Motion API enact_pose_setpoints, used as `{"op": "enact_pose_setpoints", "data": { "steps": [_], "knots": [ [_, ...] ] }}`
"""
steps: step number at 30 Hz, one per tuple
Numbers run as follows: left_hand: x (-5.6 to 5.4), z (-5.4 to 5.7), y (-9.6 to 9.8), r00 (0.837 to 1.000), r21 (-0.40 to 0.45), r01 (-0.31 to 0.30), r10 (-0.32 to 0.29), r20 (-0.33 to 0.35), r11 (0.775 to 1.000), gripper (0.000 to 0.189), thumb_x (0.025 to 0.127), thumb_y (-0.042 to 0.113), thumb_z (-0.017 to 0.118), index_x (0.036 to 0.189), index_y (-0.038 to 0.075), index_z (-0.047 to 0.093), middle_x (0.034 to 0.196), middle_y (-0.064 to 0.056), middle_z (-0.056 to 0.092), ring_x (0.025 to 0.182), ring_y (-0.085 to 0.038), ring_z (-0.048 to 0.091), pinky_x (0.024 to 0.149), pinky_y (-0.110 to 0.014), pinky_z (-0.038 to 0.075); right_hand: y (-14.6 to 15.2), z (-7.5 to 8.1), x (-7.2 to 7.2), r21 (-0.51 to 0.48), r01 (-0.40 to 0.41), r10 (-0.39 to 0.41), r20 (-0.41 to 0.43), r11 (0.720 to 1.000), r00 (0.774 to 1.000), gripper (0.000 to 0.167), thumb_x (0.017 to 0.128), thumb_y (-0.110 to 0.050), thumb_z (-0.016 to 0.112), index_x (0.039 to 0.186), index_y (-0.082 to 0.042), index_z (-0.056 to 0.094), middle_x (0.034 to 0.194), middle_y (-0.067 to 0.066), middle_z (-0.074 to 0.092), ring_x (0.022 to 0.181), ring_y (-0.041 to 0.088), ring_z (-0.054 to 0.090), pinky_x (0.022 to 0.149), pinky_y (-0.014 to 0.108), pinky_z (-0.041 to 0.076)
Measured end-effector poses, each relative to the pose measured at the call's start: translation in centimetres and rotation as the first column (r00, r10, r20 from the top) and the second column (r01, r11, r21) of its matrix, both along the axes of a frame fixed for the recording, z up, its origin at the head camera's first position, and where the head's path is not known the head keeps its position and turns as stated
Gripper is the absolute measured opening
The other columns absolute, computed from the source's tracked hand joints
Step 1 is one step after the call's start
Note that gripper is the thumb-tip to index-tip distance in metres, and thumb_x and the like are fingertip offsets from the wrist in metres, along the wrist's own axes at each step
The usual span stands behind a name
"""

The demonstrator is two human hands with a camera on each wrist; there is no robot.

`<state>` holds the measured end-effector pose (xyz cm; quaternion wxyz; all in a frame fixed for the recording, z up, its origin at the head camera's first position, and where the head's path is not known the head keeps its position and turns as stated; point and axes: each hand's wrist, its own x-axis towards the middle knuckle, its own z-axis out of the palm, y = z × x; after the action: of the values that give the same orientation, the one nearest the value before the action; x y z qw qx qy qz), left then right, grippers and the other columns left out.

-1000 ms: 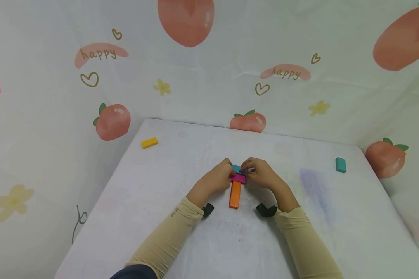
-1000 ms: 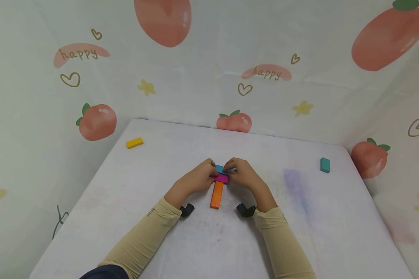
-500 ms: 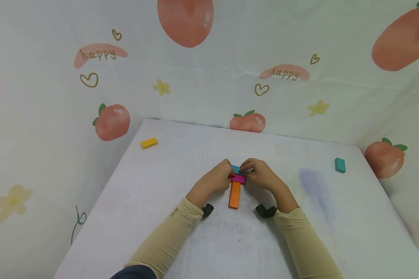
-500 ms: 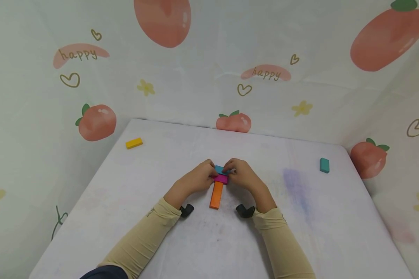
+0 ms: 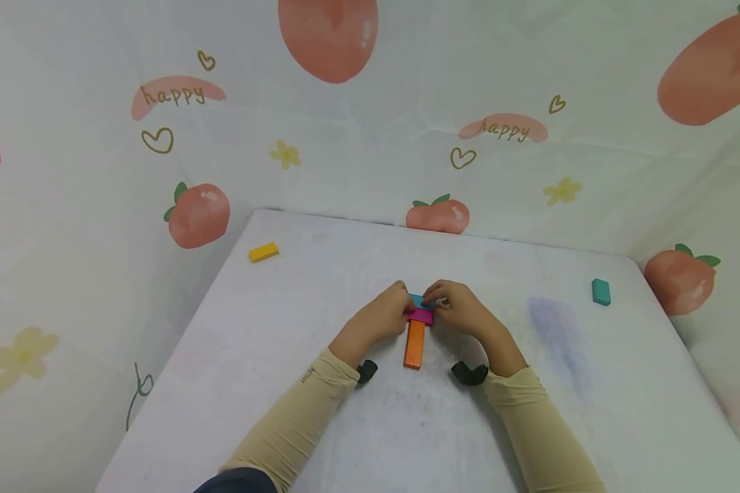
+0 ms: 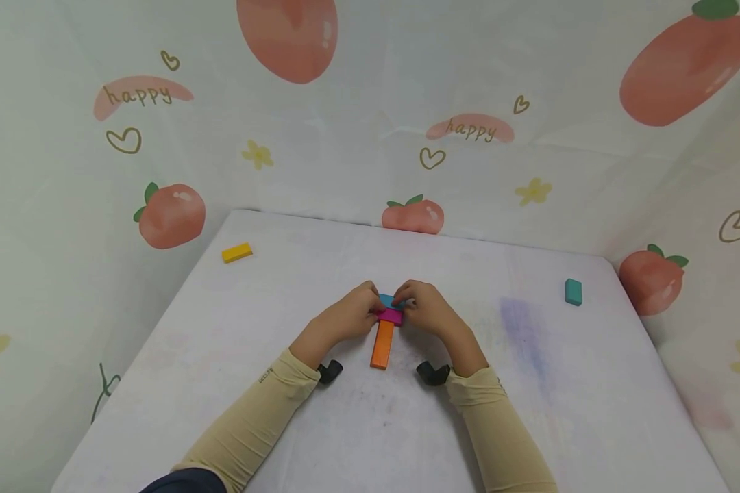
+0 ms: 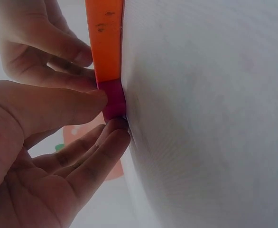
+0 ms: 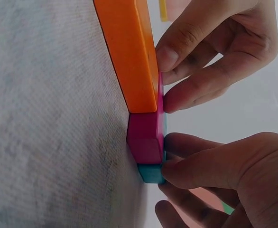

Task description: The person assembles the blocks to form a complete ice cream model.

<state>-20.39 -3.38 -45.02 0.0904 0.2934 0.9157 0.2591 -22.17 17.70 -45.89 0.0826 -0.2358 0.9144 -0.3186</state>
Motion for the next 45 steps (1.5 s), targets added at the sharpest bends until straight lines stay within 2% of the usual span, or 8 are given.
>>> {"op": "enact_pose_setpoints", "data": {
  "steps": [3,13,23,30,40,41,43,45],
  "knots": [
    [0.0,0.1,0.0,1.0,-0.004,0.004,-0.004,-0.001,1.0,0.016,0.095,-0.005,0.069,0.104,-0.001,0.081,0.103,-0.013,0.063,0.092,-0.02,0.061,0.087,-0.027,0.057,0.0,0.1,0.0,-0.001,0.0,0.0,0.005,1.0,1.0,0.027,0.093,0.008,0.058,0.104,-0.001,0.082,0.12,0.016,0.073,0.118,0.037,0.066,0.101,0.055,0.059],
    [0.0,0.2,0.0,1.0,-0.009,-0.008,0.008,0.012,1.0,0.017,0.095,-0.004,0.069,0.107,-0.002,0.08,0.106,-0.014,0.063,0.095,-0.02,0.063,0.091,-0.029,0.058,0.4,0.2,0.2,-0.031,-0.01,0.01,-0.011,0.999,1.0,0.026,0.096,0.008,0.059,0.107,-0.002,0.081,0.121,0.016,0.073,0.117,0.036,0.067,0.1,0.056,0.059],
    [0.1,0.2,0.0,0.999,-0.02,-0.022,0.023,0.036,1.0,0.022,0.097,-0.003,0.068,0.115,-0.003,0.079,0.113,-0.015,0.065,0.105,-0.023,0.066,0.101,-0.031,0.058,2.6,0.3,0.2,-0.095,0.079,-0.087,-0.089,0.992,0.992,0.02,0.1,0.003,0.061,0.109,0.001,0.079,0.118,0.017,0.072,0.109,0.035,0.07,0.094,0.055,0.061],
    [0.3,-0.1,0.1,0.998,-0.007,-0.029,0.03,0.05,1.0,0.021,0.097,-0.005,0.065,0.113,-0.003,0.08,0.11,-0.013,0.063,0.101,-0.02,0.065,0.096,-0.028,0.059,6.1,1.0,-0.3,-0.111,0.195,-0.213,-0.182,0.974,0.96,0.018,0.101,-0.001,0.064,0.112,0.005,0.077,0.116,0.019,0.072,0.107,0.037,0.07,0.089,0.054,0.06],
    [0.3,-0.2,0.1,0.999,-0.007,-0.029,0.029,0.039,1.0,0.02,0.098,-0.003,0.067,0.112,-0.001,0.08,0.109,-0.013,0.063,0.1,-0.02,0.064,0.096,-0.028,0.059,10.7,2.1,-0.1,-0.116,0.373,-0.391,-0.261,0.921,0.883,0.022,0.101,-0.007,0.066,0.113,0.009,0.075,0.12,0.029,0.068,0.108,0.045,0.068,0.09,0.061,0.06],
    [0.3,-0.2,0.1,0.999,-0.007,-0.029,0.029,0.038,1.0,0.02,0.098,-0.003,0.067,0.112,-0.001,0.08,0.109,-0.013,0.063,0.1,-0.02,0.064,0.096,-0.029,0.059,11.2,2.1,-0.1,-0.114,0.389,-0.406,-0.27,0.914,0.873,0.023,0.101,-0.008,0.066,0.113,0.009,0.075,0.121,0.03,0.068,0.108,0.046,0.068,0.089,0.06,0.06],
    [0.3,-0.2,0.1,0.999,-0.004,-0.027,0.027,0.034,1.0,0.02,0.097,-0.004,0.067,0.112,-0.002,0.08,0.109,-0.013,0.063,0.1,-0.02,0.064,0.097,-0.029,0.059,12.0,2.0,-0.2,-0.113,0.418,-0.432,-0.276,0.902,0.859,0.024,0.101,-0.01,0.067,0.114,0.009,0.075,0.121,0.03,0.068,0.108,0.046,0.069,0.088,0.039,0.064],
    [0.4,-0.2,0.1,0.999,-0.004,-0.027,0.027,0.035,1.0,0.02,0.097,-0.004,0.066,0.111,-0.002,0.08,0.109,-0.013,0.063,0.1,-0.02,0.064,0.097,-0.03,0.059,12.9,1.9,-0.2,-0.104,0.444,-0.454,-0.284,0.89,0.844,0.026,0.101,-0.012,0.068,0.115,0.009,0.075,0.121,0.03,0.068,0.108,0.046,0.069,0.083,0.018,0.058]
  ]
}}
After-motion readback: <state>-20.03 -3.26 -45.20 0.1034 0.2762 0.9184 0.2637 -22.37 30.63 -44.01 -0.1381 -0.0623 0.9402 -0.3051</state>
